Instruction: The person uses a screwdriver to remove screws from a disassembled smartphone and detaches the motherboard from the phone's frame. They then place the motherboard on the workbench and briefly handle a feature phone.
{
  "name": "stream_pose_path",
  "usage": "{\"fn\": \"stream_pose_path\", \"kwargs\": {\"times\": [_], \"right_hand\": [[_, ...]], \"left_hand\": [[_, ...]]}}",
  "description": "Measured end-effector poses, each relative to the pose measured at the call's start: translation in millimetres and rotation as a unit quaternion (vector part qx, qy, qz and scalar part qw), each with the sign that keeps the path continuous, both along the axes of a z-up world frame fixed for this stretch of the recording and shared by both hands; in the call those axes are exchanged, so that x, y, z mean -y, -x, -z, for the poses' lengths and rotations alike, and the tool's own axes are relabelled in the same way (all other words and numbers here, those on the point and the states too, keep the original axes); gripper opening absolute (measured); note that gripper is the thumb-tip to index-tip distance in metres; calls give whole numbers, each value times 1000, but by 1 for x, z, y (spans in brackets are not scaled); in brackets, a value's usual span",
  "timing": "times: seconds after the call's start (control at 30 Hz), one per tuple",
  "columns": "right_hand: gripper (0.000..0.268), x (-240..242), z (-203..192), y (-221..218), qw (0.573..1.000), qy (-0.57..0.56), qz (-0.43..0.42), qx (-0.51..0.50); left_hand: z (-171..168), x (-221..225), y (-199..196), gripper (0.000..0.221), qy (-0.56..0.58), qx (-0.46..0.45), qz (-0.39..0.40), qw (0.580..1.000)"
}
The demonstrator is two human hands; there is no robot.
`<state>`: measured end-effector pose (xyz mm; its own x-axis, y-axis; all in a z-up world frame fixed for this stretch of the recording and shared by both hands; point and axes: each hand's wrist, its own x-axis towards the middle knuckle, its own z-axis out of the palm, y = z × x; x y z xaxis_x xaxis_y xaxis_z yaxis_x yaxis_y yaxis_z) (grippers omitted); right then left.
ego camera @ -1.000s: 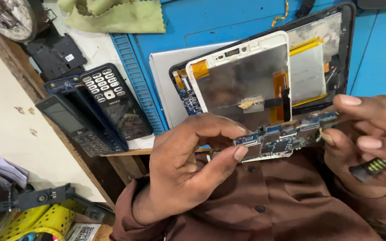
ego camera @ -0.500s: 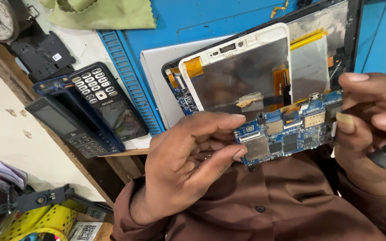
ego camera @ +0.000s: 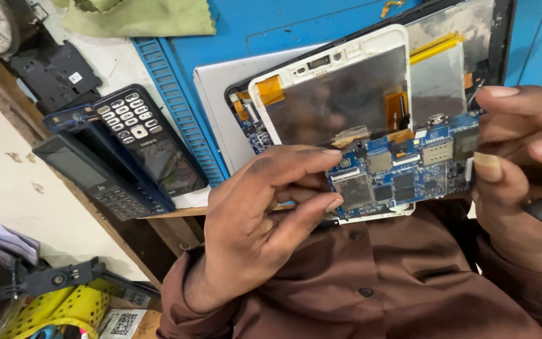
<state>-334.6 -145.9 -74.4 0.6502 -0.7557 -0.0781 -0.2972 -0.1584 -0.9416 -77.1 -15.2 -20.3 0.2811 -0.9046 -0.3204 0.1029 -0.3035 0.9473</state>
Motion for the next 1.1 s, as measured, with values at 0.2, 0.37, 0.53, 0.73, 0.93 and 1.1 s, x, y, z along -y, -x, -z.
{"fn": "stream_pose_path", "kwargs": {"times": [0.2, 0.37, 0.53, 0.73, 0.93, 1.1], "right_hand": [[25, 11, 12, -3, 996, 5, 54, 67], [14, 24, 18, -5, 992, 40, 20, 114], [14, 28, 14, -12, 988, 60, 0, 143], [16, 19, 12, -7, 991, 50, 27, 118], [19, 16, 13, -3, 996, 57, 22, 71], [17, 9, 11, 3, 998, 60, 26, 9]], "left_hand": [[-1, 10, -3, 47, 19, 123, 49, 991], [-4, 19, 0, 51, 19, 216, 75, 973], [-5, 23, 4, 46, 24, 266, 78, 960], [-7, 25, 5, 39, 42, 258, 65, 963], [-7, 25, 3, 35, 44, 255, 54, 964], [-10, 25, 0, 37, 55, 276, 76, 956]]}}
